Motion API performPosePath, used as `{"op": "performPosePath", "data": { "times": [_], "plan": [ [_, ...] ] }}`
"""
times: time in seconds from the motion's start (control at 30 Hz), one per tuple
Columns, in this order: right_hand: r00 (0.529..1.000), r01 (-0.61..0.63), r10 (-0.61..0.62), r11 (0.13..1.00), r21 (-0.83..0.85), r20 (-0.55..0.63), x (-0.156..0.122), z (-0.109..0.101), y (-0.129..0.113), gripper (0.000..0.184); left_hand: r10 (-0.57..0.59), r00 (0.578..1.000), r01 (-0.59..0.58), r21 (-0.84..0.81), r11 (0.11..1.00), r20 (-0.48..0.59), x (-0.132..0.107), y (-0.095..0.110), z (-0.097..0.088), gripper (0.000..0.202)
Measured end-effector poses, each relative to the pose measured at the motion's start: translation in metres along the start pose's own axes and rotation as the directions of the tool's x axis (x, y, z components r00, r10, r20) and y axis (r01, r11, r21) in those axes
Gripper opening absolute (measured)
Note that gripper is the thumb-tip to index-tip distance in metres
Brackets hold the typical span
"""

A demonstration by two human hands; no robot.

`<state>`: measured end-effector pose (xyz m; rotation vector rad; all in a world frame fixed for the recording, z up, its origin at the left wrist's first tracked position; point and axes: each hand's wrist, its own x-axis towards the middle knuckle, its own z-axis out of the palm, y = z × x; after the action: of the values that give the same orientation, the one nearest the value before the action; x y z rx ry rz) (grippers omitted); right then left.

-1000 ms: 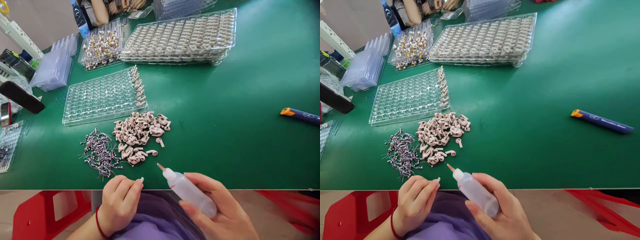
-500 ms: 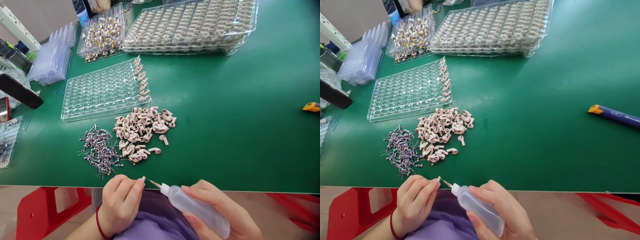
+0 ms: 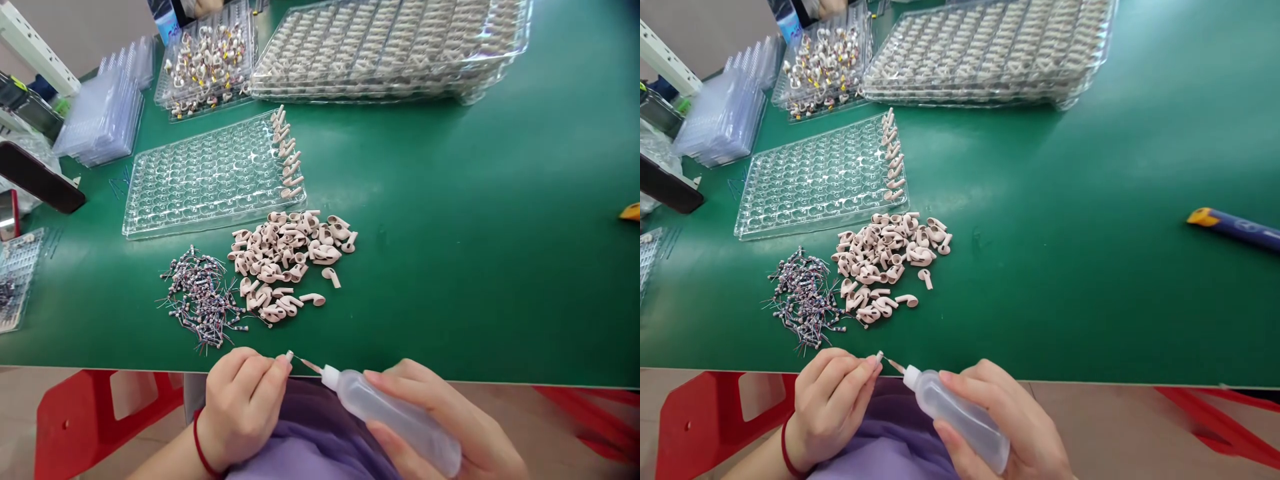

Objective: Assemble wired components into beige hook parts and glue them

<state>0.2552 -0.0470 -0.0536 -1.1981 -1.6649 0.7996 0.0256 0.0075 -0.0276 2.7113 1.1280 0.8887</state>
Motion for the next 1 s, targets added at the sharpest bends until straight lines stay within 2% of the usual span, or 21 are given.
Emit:
{"op": "performPosePath", "data": {
  "times": [1.0],
  "plan": [
    [0.999,-0.011,0.012,1.0,0.013,-0.046,0.004,0.0017,-0.0031,0.04,0.01,1.0,-0.01,0.001,1.0,-0.007,-0.002,-0.0004,0.0018,0.023]
  ]
}}
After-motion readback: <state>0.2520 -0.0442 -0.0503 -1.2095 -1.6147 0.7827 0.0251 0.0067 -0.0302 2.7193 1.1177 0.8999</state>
